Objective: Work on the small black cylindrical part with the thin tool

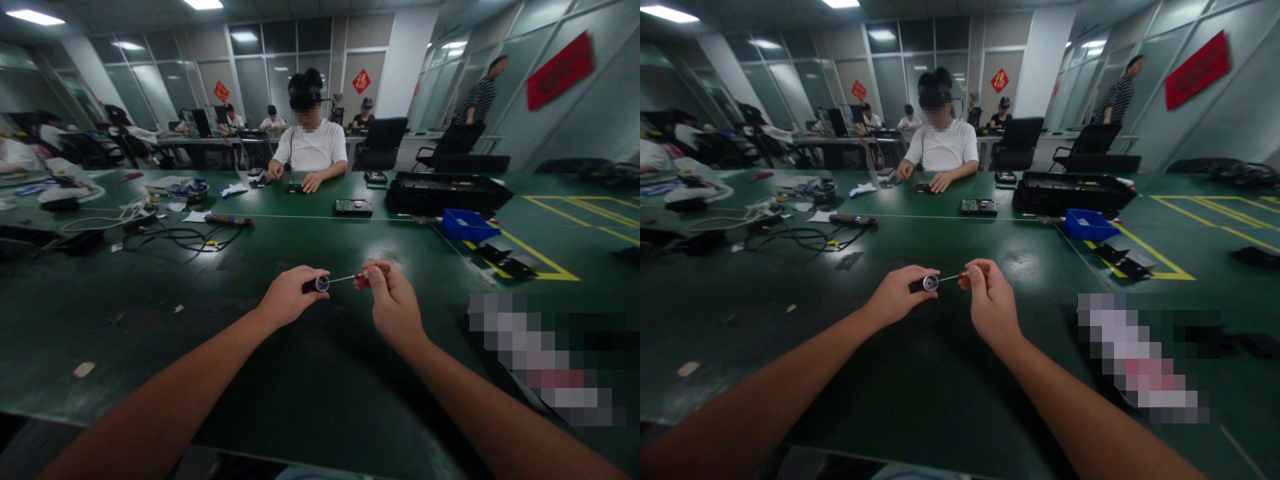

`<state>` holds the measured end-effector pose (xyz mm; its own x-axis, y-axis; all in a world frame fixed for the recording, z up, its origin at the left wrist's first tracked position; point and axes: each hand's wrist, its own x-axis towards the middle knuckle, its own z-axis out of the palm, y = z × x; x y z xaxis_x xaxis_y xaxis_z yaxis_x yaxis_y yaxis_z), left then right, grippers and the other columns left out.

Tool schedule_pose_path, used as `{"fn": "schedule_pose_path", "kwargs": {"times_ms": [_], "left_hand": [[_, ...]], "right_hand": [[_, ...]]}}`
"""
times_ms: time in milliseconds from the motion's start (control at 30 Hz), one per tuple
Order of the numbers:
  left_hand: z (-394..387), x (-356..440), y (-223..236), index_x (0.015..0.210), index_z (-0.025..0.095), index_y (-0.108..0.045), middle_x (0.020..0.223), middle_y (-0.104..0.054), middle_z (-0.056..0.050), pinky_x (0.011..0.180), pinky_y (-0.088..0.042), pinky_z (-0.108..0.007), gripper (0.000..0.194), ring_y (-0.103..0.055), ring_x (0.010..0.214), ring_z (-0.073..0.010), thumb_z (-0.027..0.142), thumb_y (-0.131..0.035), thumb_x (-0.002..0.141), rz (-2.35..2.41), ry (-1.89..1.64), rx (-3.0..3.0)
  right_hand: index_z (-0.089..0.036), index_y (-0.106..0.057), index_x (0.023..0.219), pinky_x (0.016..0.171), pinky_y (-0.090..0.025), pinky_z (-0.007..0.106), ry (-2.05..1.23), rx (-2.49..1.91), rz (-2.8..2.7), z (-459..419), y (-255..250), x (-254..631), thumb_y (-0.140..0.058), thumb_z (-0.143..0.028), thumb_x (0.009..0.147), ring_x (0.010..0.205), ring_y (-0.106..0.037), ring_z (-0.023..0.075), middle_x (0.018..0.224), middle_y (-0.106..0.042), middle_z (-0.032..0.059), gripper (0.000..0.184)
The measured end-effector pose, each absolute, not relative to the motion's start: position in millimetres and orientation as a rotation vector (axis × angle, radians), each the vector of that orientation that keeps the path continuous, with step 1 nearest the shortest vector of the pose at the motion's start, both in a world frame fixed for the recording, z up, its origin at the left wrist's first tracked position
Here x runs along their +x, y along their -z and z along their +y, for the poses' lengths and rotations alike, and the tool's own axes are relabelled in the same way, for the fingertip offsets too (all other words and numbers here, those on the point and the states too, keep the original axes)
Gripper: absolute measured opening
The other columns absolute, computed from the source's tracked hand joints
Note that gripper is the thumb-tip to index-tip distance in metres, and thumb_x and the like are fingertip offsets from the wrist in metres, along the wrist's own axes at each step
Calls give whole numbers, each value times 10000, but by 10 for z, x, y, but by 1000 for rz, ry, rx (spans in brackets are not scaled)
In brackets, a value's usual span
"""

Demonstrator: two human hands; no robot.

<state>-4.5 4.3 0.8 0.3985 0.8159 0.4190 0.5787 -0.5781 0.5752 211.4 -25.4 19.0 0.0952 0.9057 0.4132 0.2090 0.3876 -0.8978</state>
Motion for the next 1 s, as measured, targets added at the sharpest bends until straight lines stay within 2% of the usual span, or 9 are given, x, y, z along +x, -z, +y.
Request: {"fn": "schedule_pose_path", "kwargs": {"times_ms": [200, 333, 367, 500, 633, 700, 800, 900, 1000], "left_hand": [[34, -39, -3, 1257, 261, -686, 1204, -720, -37, 981, -516, -392, 419, -671, 1090, -224, 284, -782, 850, 1215, -955, 2338], [44, -49, 16, 1239, 262, -694, 1182, -727, -31, 974, -517, -387, 406, -676, 1075, -222, 295, -786, 845, 1215, -958, 2338], [44, -50, 17, 1234, 264, -696, 1181, -727, -30, 972, -517, -384, 400, -677, 1078, -223, 296, -785, 846, 1214, -968, 2336], [42, -47, 10, 1223, 260, -700, 1167, -730, -33, 955, -520, -376, 388, -679, 1069, -225, 288, -785, 845, 1220, -989, 2331], [45, -42, 12, 1232, 261, -696, 1162, -728, -32, 953, -517, -378, 391, -676, 1065, -224, 272, -778, 849, 1216, -947, 2335], [47, -43, 16, 1239, 261, -692, 1161, -728, -33, 951, -519, -382, 397, -675, 1063, -227, 278, -776, 851, 1220, -941, 2335], [47, -44, 13, 1253, 259, -683, 1165, -724, -36, 943, -525, -385, 419, -676, 1057, -226, 285, -784, 847, 1229, -985, 2324], [43, -44, -3, 1264, 263, -677, 1216, -711, -34, 995, -511, -390, 425, -661, 1113, -219, 274, -780, 852, 1153, -1003, 2352], [47, -44, -13, 1271, 274, -675, 1255, -697, -33, 1020, -504, -398, 421, -655, 1137, -217, 264, -769, 861, 1137, -973, 2375]], "right_hand": [[-227, -633, 999, 725, -536, 354, -607, -1121, -1541, -286, -232, 2132, -523, -455, 992, 760, -709, 200, 845, -738, 42, 253], [-231, -621, 728, 541, -423, 303, -391, -1263, -1705, -310, -286, 2164, -665, -525, 897, 522, -593, 160, 603, -664, -3, 342], [-233, -619, 720, 527, -404, 301, -344, -1279, -1728, -316, -292, 2168, -670, -522, 893, 506, -577, 157, 587, -654, -7, 340], [-234, -658, 993, 633, -475, 317, -345, -1161, -1824, -344, -310, 2175, -561, -359, 966, 679, -675, 186, 790, -733, 23, 160], [-248, -672, 940, 705, -497, 345, -375, -1038, -1933, -385, -327, 2171, -507, -290, 970, 754, -675, 202, 845, -722, 31, 173], [-253, -677, 987, 725, -509, 357, -446, -1049, -1856, -385, -312, 2158, -517, -314, 977, 765, -679, 207, 847, -720, 29, 172], [-240, -649, 1089, 768, -542, 369, -718, -1029, -1561, -320, -251, 2134, -577, -370, 960, 819, -696, 209, 901, -724, 37, 197], [-215, -673, 987, 784, -563, 373, -975, -958, -1241, -194, -179, 2131, -599, -436, 938, 783, -676, 183, 876, -694, 32, 238], [-205, -658, 884, 714, -571, 354, -1169, -937, -1017, -86, -132, 2157, -619, -458, 915, 671, -617, 150, 749, -623, -3, 257]]}}
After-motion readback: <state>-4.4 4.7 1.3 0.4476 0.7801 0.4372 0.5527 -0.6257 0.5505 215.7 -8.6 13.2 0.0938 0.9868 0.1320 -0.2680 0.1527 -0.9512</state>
